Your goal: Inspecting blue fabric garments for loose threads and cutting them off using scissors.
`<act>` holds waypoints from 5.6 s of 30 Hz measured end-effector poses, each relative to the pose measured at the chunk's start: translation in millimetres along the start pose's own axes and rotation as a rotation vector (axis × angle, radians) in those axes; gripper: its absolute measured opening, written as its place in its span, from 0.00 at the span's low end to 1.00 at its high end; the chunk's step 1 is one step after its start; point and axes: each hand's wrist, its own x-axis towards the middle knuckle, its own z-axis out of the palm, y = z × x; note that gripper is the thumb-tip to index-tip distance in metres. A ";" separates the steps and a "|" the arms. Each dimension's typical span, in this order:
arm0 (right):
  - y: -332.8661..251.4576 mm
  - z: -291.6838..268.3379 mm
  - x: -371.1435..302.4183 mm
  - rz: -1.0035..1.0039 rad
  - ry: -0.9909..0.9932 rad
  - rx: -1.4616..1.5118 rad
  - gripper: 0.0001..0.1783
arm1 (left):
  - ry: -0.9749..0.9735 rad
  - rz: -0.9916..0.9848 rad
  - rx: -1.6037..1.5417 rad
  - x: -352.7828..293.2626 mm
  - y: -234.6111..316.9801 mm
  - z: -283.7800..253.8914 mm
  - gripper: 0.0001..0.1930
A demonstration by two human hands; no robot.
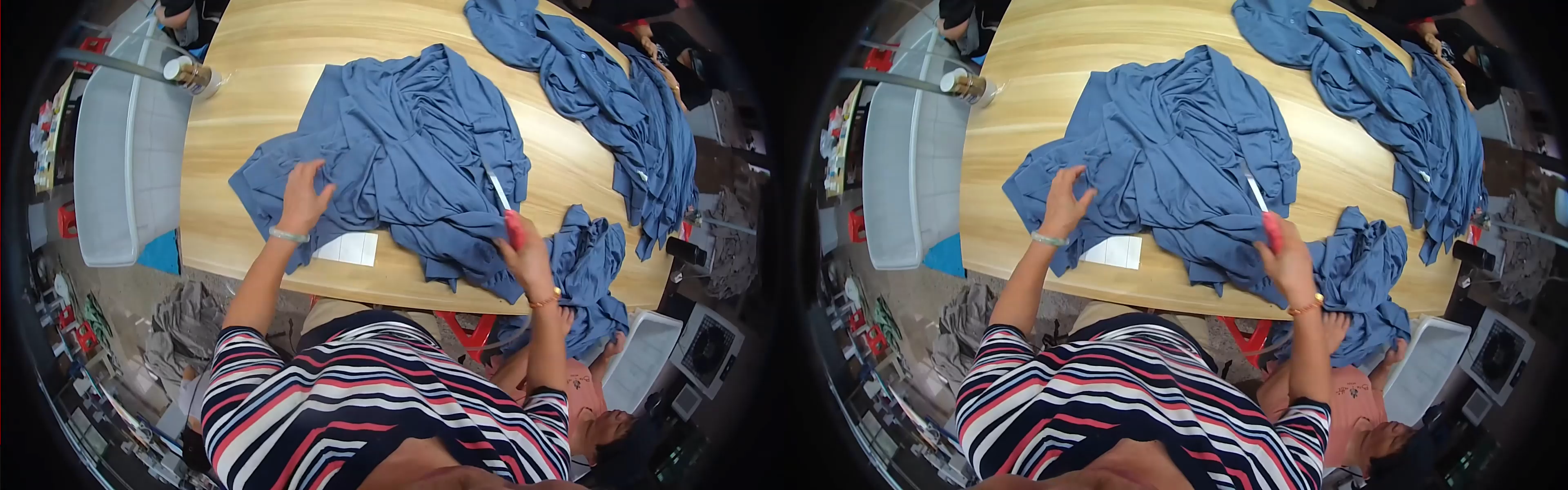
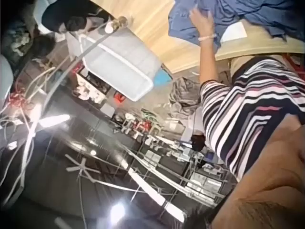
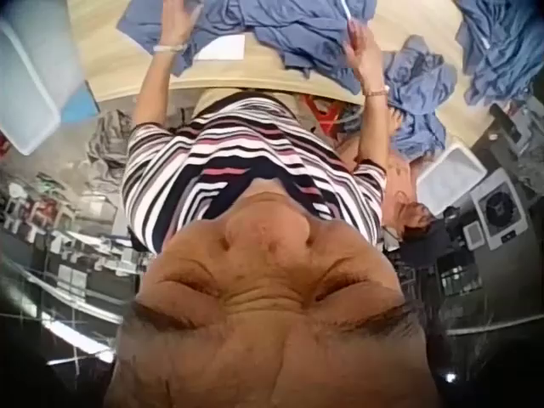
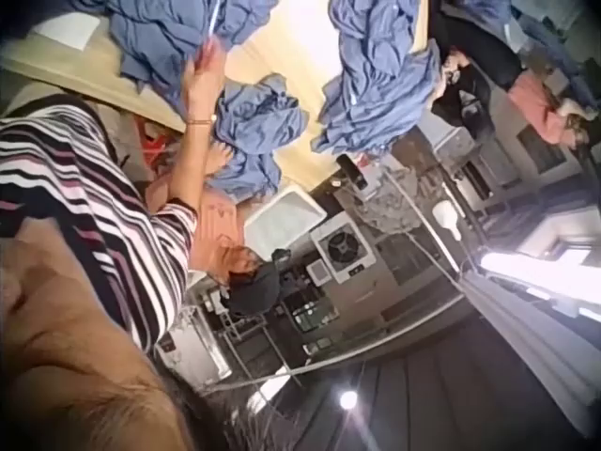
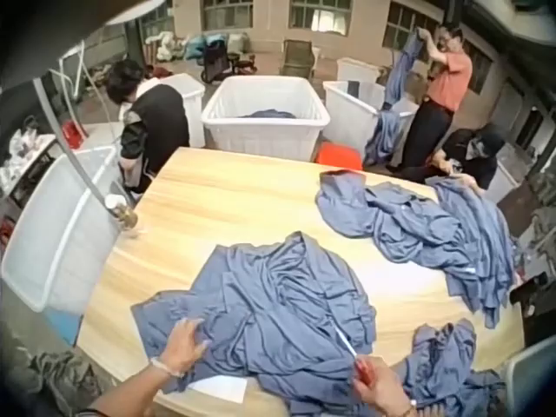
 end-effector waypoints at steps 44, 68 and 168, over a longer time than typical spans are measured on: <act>-127.4 75.5 45.4 -0.284 -0.406 -0.146 0.13 | 0.043 -0.382 -0.822 13.3 -53.8 55.5 0.12; -122.3 67.8 45.1 -0.172 -0.524 -0.234 0.16 | 0.162 -0.748 -1.071 38.5 -34.4 57.8 0.10; -60.5 125.6 37.8 -0.225 -0.197 -0.553 0.26 | -0.040 0.128 0.282 -57.4 -53.9 31.6 0.38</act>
